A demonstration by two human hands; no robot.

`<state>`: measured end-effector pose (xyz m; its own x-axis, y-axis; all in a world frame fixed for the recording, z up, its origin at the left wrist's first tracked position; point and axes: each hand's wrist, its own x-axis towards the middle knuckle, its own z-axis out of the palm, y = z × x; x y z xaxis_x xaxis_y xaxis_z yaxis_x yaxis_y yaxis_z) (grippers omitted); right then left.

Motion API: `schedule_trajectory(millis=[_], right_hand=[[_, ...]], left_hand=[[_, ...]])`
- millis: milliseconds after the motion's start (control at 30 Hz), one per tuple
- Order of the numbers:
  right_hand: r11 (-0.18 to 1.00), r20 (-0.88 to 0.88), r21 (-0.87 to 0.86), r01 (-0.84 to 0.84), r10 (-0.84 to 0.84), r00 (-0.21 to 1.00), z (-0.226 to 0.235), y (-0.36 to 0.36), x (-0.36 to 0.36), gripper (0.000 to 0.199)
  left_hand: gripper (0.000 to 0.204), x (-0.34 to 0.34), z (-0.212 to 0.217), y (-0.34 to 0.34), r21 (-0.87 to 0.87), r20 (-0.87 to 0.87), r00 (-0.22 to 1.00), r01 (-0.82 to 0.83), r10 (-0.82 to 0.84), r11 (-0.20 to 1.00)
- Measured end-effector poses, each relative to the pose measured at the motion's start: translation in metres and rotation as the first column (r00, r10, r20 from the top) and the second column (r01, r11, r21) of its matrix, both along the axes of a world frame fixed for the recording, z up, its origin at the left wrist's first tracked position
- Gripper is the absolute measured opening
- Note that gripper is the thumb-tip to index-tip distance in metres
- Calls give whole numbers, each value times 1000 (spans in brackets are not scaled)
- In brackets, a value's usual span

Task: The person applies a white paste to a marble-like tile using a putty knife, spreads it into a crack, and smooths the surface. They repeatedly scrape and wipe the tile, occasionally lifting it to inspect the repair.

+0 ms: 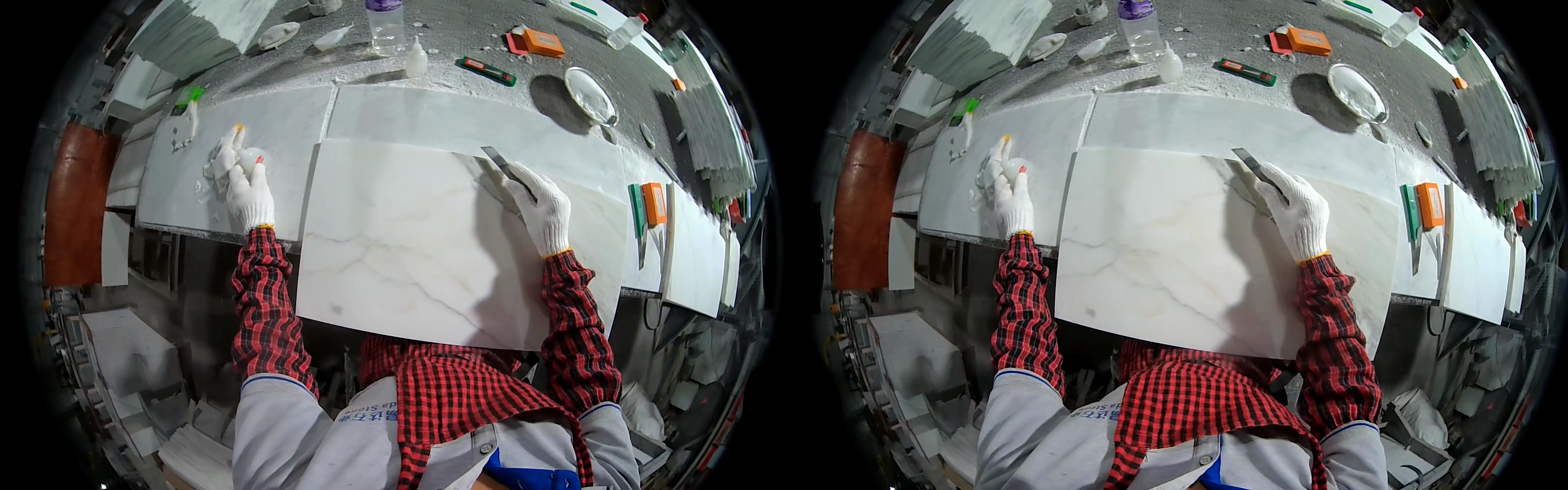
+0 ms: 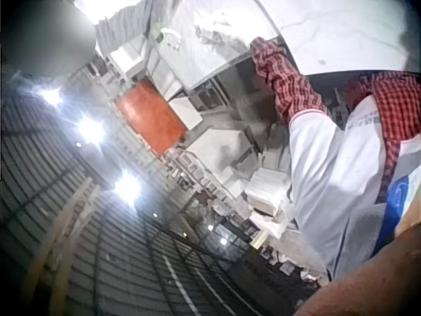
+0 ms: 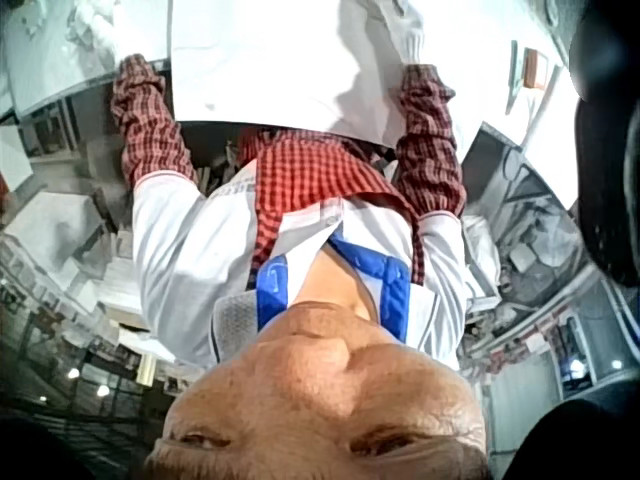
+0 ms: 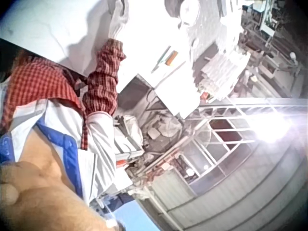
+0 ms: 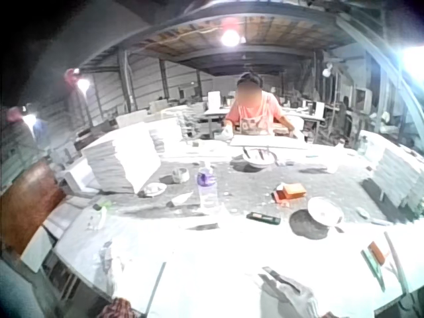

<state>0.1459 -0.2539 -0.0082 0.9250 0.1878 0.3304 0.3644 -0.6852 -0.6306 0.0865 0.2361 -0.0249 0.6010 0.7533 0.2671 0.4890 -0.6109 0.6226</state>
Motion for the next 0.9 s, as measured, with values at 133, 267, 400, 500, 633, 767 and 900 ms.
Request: schedule_trajectory(millis=[133,267,400,500,633,767,900], right_hand=[[997,-58,74,4,0,998,2,2,0,31],[965,-152,223,140,-108,982,13,-16,14,30],[953,-33,180,243,-241,970,33,-62,52,29],[943,140,16,331,-330,933,45,-94,84,30],[907,127,-172,385,-367,921,56,-117,105,29],[878,144,-231,419,-395,907,38,-128,122,28],[885,89,-230,405,-395,914,30,-123,133,30]], left_hand=[[58,-15,6,-7,-98,174,982,83,-65,992],[64,-36,23,-61,-227,168,985,-4,44,974],[55,-48,18,-98,31,124,950,285,-286,958],[53,-38,10,-93,222,-67,884,466,-463,857],[49,-5,3,-98,266,-54,809,576,-585,773],[47,12,0,-102,268,-13,738,653,-675,708],[44,12,0,-100,227,-12,732,665,-681,711]])
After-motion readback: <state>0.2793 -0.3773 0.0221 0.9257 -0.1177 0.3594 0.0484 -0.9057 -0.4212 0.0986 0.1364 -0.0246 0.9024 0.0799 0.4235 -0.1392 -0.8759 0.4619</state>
